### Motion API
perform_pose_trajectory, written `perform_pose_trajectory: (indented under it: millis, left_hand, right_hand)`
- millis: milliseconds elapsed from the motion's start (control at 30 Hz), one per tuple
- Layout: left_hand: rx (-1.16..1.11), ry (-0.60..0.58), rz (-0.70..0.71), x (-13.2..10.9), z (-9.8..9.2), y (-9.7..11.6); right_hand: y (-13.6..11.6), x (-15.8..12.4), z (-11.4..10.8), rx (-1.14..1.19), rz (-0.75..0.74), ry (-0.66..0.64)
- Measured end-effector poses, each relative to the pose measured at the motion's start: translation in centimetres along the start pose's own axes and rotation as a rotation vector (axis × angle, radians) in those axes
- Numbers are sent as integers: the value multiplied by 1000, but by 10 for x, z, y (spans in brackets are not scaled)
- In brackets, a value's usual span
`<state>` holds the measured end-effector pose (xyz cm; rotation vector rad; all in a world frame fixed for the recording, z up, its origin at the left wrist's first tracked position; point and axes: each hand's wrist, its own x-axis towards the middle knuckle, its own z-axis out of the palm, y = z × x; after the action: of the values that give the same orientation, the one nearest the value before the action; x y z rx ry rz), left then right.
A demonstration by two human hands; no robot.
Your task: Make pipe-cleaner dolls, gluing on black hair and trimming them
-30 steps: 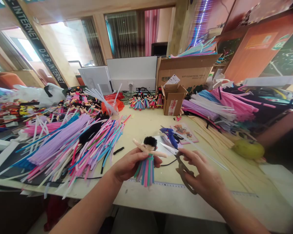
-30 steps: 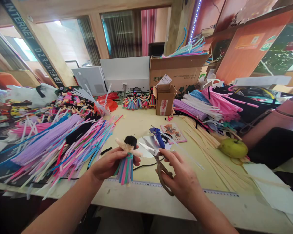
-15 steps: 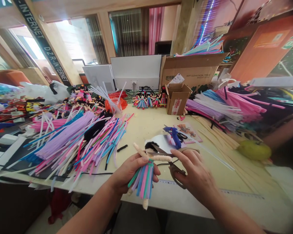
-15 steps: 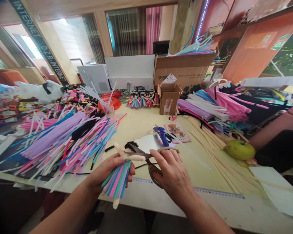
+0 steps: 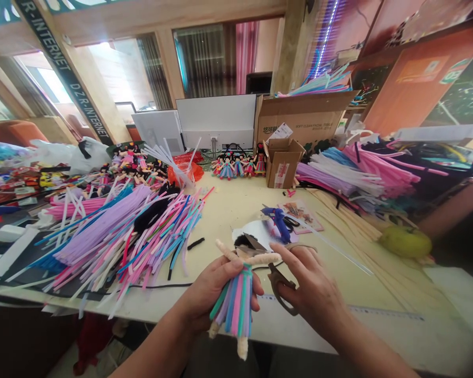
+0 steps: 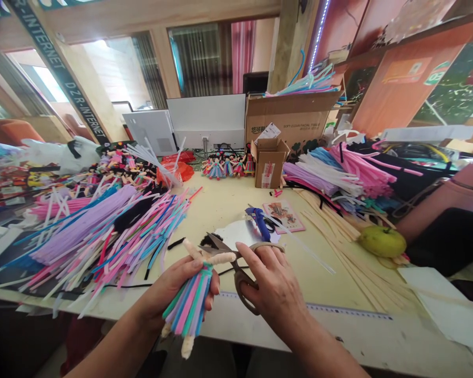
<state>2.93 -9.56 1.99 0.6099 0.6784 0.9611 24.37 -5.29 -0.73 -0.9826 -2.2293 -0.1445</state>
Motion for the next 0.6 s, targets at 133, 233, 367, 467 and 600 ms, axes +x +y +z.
perform_pose_trajectory:
  millis: [133, 233, 367, 467, 600]
  left_hand:
    - [17, -4, 28, -1, 2, -1]
    - [25, -18, 37, 0, 4, -3]
    - [26, -22, 51, 0, 6, -3]
    - [31, -26, 54, -1, 9, -3]
    - [27, -32, 29, -3, 11, -1]
  right_hand:
    - [-1, -1, -4, 1, -16, 3]
    - [-1, 0, -5, -9, -25, 4]
    - [-2, 1, -5, 9, -23, 18]
    - [-4, 0, -6, 42, -1, 12]
    - [-4, 0, -7, 63, 21, 0]
